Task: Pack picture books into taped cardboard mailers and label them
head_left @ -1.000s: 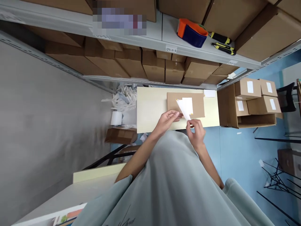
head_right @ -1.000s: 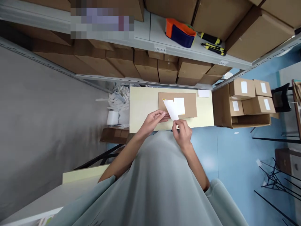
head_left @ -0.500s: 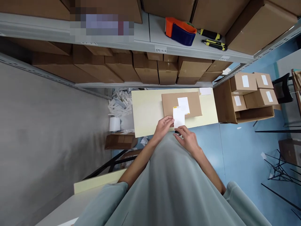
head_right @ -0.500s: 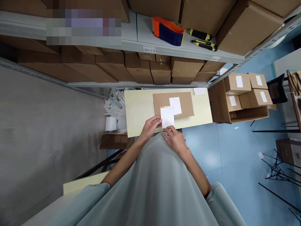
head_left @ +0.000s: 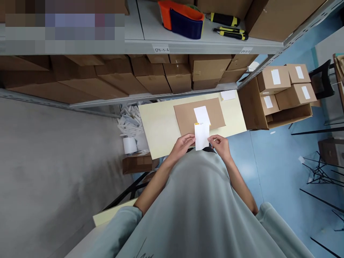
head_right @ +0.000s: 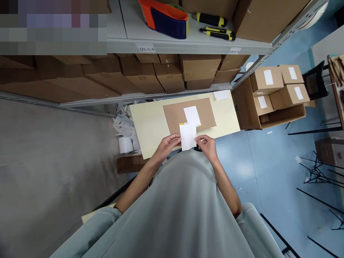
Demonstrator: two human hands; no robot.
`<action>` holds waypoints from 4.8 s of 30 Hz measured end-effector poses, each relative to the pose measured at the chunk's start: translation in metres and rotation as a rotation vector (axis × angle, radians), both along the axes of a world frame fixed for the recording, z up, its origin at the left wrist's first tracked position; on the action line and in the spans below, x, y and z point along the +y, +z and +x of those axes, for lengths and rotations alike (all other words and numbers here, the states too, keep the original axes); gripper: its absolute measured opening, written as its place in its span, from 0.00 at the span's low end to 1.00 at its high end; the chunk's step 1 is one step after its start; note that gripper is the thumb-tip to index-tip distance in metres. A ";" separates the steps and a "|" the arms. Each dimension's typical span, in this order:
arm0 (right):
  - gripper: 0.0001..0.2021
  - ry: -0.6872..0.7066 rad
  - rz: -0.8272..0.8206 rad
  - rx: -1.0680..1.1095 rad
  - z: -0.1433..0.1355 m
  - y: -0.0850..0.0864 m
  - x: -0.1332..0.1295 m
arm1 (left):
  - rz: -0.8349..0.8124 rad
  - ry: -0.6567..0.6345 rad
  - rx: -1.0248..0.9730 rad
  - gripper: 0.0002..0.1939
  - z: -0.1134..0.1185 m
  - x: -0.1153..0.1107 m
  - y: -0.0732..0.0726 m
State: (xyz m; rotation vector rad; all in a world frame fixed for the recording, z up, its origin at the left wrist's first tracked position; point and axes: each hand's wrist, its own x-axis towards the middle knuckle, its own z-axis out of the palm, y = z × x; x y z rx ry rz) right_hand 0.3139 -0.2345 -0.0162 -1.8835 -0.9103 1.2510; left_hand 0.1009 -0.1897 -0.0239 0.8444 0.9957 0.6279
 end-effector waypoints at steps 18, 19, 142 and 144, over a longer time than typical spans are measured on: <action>0.11 0.593 0.566 -0.844 0.018 0.006 0.016 | 0.119 0.233 0.259 0.21 0.038 0.024 -0.039; 0.11 0.640 0.605 -0.845 0.015 0.006 0.016 | 0.135 0.236 0.273 0.19 0.038 0.025 -0.037; 0.35 0.994 0.294 -1.191 0.057 -0.091 0.130 | 0.704 -0.288 1.041 0.48 0.046 0.089 -0.109; 0.34 0.960 0.273 -1.206 0.049 -0.092 0.138 | 0.704 -0.213 1.053 0.43 0.055 0.086 -0.109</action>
